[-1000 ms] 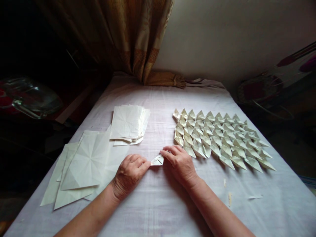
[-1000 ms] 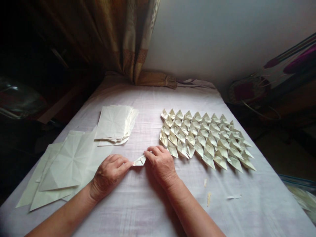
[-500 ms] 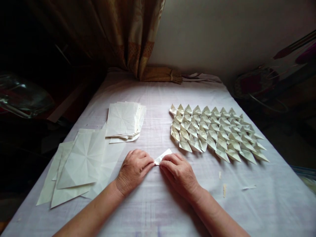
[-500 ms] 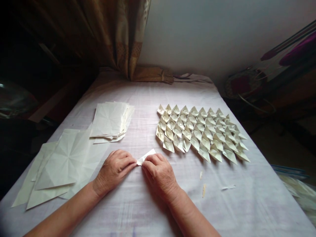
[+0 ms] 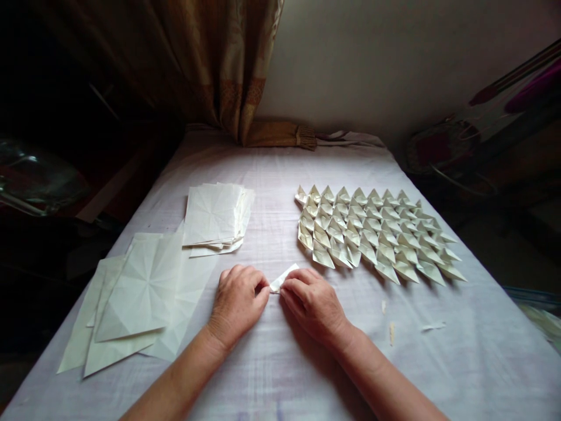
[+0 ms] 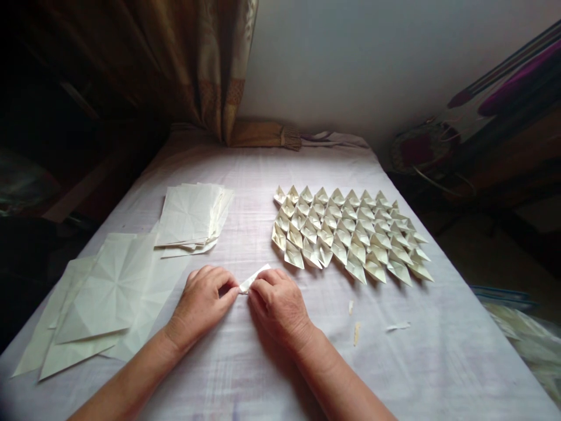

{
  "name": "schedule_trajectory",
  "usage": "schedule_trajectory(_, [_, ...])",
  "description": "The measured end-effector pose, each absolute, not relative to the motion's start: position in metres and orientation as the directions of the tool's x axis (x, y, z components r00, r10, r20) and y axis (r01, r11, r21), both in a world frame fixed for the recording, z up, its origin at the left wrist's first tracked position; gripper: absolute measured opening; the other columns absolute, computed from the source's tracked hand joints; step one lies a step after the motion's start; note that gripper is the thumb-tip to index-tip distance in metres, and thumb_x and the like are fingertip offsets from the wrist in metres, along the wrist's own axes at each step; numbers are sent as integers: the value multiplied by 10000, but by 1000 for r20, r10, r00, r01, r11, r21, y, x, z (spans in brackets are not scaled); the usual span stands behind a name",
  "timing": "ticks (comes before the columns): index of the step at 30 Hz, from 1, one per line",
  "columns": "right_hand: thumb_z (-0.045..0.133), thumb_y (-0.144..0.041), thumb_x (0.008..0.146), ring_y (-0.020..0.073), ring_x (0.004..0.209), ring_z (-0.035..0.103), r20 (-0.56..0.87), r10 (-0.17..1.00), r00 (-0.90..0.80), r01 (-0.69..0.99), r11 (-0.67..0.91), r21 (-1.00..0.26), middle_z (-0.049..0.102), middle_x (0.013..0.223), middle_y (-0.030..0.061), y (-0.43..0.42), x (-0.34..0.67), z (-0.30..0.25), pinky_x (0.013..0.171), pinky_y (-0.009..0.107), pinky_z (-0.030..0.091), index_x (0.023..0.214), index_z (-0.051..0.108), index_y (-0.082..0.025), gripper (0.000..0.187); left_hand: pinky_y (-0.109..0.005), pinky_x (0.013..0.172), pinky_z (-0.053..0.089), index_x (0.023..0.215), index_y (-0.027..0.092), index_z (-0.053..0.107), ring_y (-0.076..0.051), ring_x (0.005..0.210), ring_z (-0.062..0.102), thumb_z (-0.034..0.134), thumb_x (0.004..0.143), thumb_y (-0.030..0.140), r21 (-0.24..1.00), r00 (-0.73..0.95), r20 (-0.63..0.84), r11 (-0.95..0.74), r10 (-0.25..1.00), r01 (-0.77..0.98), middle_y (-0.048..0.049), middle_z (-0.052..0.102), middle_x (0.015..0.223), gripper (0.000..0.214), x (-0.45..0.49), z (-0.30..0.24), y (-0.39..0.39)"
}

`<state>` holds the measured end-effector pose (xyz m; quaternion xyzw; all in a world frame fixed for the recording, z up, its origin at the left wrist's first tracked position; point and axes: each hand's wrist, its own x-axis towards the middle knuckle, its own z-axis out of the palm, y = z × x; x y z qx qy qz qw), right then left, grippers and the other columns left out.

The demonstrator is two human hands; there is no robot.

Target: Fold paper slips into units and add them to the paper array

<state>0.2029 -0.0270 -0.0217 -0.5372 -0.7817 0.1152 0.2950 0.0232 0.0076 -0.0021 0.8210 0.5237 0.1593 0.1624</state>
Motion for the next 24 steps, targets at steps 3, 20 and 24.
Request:
schedule_trajectory(3, [627, -166, 857, 200, 875, 556, 336, 916, -222, 819, 362, -445, 664, 997, 69, -20, 203, -20, 759, 306, 438, 980, 670, -204, 136, -359, 769, 367, 758, 236, 604, -208, 824, 568, 653, 795, 164, 421, 377, 115, -389, 919, 819, 9, 660, 795, 95, 24, -5, 5])
schedule_trajectory(20, [707, -161, 768, 178, 767, 585, 89, 953, -289, 859, 299, -415, 684, 730, -1, -3, 189, -3, 791, 350, 334, 735, 602, -202, 118, -395, 820, 389, 816, 232, 597, -235, 895, 560, 631, 838, 205, 412, 357, 161, -391, 920, 823, -20, 641, 885, 49, 23, -12, -5])
schedule_trajectory(24, [707, -200, 760, 183, 820, 609, 153, 960, -234, 730, 278, -625, 693, 843, 22, -7, 197, -13, 783, 327, 399, 859, 630, -200, 125, -383, 826, 416, 838, 215, 560, -216, 880, 596, 529, 875, 193, 552, 351, 167, -382, 921, 741, -14, 659, 863, 53, 20, -15, -1])
